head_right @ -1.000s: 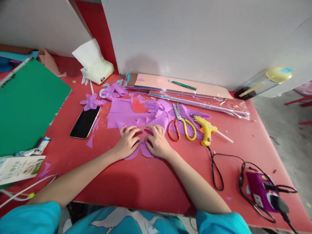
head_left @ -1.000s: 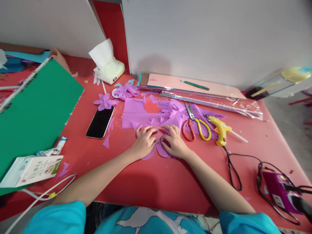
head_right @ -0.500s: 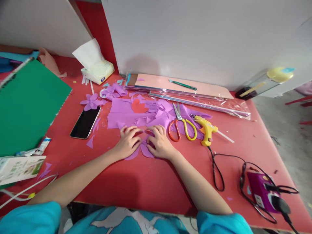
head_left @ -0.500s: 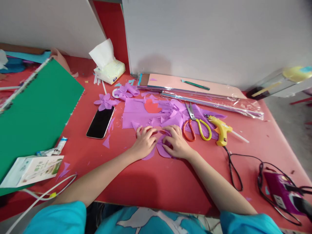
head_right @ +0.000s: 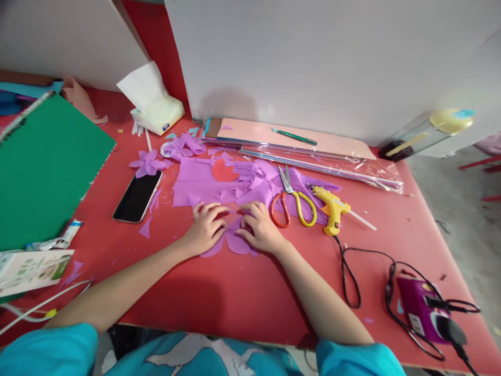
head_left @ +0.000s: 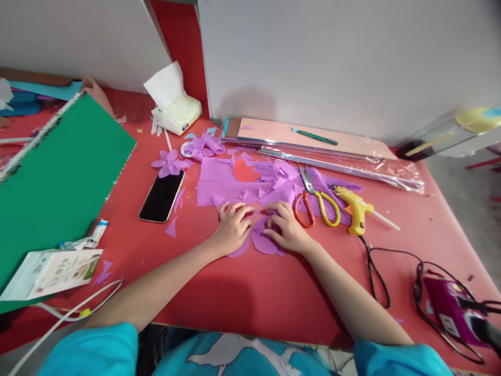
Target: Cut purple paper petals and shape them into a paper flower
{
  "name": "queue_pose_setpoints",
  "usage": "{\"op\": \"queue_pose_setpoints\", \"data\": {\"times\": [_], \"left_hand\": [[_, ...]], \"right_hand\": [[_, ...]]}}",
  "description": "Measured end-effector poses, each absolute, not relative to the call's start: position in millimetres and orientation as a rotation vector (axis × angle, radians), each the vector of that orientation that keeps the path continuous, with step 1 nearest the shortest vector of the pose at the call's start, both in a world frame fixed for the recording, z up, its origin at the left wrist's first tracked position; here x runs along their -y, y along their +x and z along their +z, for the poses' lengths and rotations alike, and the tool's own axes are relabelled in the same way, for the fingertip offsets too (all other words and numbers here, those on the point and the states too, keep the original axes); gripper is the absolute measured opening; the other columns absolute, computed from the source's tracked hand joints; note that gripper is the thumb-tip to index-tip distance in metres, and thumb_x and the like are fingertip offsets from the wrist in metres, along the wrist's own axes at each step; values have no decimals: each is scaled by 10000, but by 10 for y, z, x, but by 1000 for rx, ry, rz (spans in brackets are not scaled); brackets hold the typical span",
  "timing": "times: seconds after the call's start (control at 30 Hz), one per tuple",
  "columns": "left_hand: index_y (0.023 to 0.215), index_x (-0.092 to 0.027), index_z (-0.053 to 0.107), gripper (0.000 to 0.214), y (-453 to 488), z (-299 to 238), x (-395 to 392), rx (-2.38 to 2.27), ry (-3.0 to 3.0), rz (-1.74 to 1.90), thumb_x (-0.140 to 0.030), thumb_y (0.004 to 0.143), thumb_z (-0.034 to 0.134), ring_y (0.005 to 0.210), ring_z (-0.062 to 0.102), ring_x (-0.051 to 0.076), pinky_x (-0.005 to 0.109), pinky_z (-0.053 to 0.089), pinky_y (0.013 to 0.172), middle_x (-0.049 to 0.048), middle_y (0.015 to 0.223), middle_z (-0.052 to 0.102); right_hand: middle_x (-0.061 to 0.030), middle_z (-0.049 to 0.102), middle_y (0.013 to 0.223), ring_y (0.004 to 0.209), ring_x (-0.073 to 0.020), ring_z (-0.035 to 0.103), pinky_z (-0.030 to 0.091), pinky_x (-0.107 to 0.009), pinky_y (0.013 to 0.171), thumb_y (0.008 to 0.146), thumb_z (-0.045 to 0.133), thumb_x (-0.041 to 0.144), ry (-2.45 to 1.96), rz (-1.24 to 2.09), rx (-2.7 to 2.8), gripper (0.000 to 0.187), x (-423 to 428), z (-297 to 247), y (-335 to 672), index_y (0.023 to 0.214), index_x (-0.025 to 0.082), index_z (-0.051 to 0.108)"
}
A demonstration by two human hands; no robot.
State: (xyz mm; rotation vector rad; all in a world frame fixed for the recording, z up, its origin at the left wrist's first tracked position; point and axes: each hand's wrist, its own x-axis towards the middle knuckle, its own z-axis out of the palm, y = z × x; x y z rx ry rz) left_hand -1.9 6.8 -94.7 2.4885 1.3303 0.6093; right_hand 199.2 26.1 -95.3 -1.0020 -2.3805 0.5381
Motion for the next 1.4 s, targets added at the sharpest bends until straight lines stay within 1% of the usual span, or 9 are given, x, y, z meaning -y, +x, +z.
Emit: {"op": "queue_pose_setpoints", "data": {"times": [0.13, 0.27, 0.53, 0.67, 0.8, 0.9, 1.0, 1.2, 1.4], "left_hand": [[747, -177, 588, 146, -32, -964, -64, -1381, 2451, 689, -179, 834, 471, 1127, 403, 262, 528, 202, 958, 60, 1156, 564], [748, -182, 573, 128, -44, -966, -63, -1422, 2430, 754, -178, 832, 476, 1129, 404, 258, 516, 217, 945, 51, 1146, 573], [743, -186, 563, 107, -39, -952, -71, -1440, 2384, 793, -181, 823, 493, 1123, 409, 252, 503, 225, 946, 48, 1135, 580], [737, -186, 556, 95, -45, -953, -78, -1433, 2346, 782, -173, 814, 502, 1125, 407, 243, 493, 230, 952, 42, 1138, 574], [729, -186, 568, 100, -46, -947, -89, -1393, 2323, 703, -171, 805, 504, 1122, 408, 243, 501, 222, 965, 48, 1133, 568], [740, -184, 584, 106, -39, -941, -92, -1359, 2329, 653, -164, 801, 500, 1123, 405, 243, 506, 215, 971, 53, 1131, 565], [750, -181, 599, 120, -32, -938, -88, -1340, 2347, 638, -175, 809, 495, 1123, 404, 242, 505, 217, 970, 56, 1146, 559], [787, -186, 629, 161, -16, -944, -77, -1329, 2393, 607, -220, 832, 478, 1126, 398, 254, 517, 223, 964, 62, 1167, 550], [774, -182, 634, 186, -4, -938, -72, -1334, 2411, 588, -229, 839, 467, 1136, 391, 255, 521, 216, 972, 66, 1163, 551]], "right_hand": [[-104, 514, 1005, 969, -238, 467, 408, -427, 847, 781, 568, 244, -1099, 546, 2155, 95, -268, -960, 1996, 761, 194, 490], [-105, 512, 1023, 997, -240, 470, 397, -428, 876, 774, 567, 224, -1111, 617, 2122, 58, -274, -946, 1989, 734, 187, 546], [-74, 512, 1088, 1079, -227, 465, 357, -416, 944, 792, 550, 222, -1132, 960, 1992, 150, -314, -956, 2015, 653, 194, 596], [-66, 522, 1039, 1030, -214, 499, 379, -401, 911, 795, 545, 238, -1152, 1054, 1884, 193, -320, -977, 2034, 608, 190, 544], [-72, 497, 1010, 982, -208, 502, 397, -396, 877, 780, 549, 219, -1199, 863, 1819, 120, -290, -974, 2005, 672, 196, 500], [-84, 475, 1042, 1040, -234, 451, 367, -424, 911, 743, 583, 199, -1141, 646, 1974, 56, -248, -951, 1956, 762, 200, 529], [-89, 456, 1089, 1059, -251, 421, 353, -448, 918, 741, 588, 205, -1054, 517, 2161, 40, -196, -930, 1893, 774, 202, 567], [-95, 445, 1157, 1077, -287, 372, 310, -510, 917, 745, 581, 245, -1095, 399, 2340, 97, -137, -915, 1764, 832, 212, 608], [-91, 424, 1186, 1094, -298, 349, 270, -529, 932, 721, 592, 238, -1144, 359, 2380, 71, -146, -918, 1730, 782, 212, 618]]}}
